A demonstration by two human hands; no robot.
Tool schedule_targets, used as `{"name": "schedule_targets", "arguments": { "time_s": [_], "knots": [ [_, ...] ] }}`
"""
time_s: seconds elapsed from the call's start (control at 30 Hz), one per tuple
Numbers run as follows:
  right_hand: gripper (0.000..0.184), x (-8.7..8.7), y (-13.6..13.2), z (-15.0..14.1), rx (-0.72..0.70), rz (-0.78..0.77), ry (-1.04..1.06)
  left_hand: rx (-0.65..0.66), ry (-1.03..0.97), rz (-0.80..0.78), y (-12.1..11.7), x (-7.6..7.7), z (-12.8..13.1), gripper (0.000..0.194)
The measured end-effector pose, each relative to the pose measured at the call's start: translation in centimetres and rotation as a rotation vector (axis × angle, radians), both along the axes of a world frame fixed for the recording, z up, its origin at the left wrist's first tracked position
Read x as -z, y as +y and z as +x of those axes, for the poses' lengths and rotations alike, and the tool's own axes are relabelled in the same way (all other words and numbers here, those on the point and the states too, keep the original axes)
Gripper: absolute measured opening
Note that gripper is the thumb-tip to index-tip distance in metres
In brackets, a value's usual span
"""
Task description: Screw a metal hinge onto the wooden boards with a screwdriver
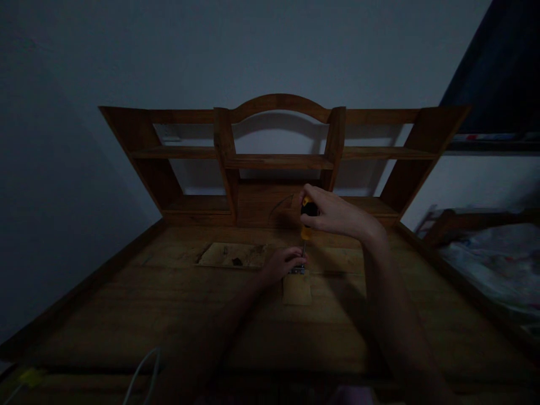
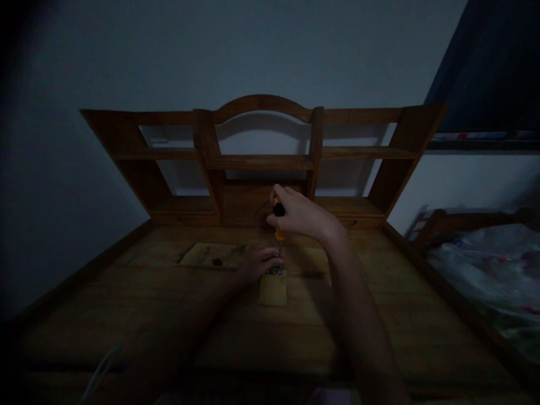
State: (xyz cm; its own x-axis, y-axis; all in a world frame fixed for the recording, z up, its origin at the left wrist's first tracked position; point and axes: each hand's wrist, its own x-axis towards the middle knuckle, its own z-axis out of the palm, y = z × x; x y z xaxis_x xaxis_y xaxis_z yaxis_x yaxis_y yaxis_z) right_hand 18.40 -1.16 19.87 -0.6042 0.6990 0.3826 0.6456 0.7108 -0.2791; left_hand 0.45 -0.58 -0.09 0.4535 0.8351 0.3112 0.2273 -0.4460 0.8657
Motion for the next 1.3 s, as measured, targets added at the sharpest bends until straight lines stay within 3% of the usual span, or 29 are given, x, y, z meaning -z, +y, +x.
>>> {"name": "schedule_targets", "arguments": {
  "time_s": [0.13,0.3,0.7,0.87,1.0,1.13,1.3],
  "knots": [
    [0.029,0.3,0.2,-0.1,0.071,0.060,-0.021,-0.009,-0.009,0.009,0.2,0.6,0.1,0.020],
    [0.020,0.3,0.2,-0.1,0.072,0.051,-0.048,-0.108,-0.048,-0.022,0.3,1.1,0.5,0.017],
    [0.017,0.3,0.0,-0.5,0.048,0.055,-0.061,-0.198,-0.030,0.006,-0.4,0.2,0.7,0.021],
    [0.020,0.3,0.1,-0.4,0.034,0.029,-0.044,-0.146,-0.020,-0.035,-0.6,-0.3,0.7,0.045],
    [0.024,0.8,0.5,-0.7,0.084,0.093,-0.051,-0.146,-0.105,-0.139,-0.7,-0.3,0.8,0.060],
    [0.020,0.9,0.6,-0.7,0.118,0.143,-0.074,-0.159,-0.149,-0.156,-0.5,-0.2,0.8,0.064],
    [0.024,0.4,0.4,-0.5,0.085,0.079,-0.043,-0.151,-0.161,-0.155,-0.3,-0.1,0.7,0.064]
  ]
}}
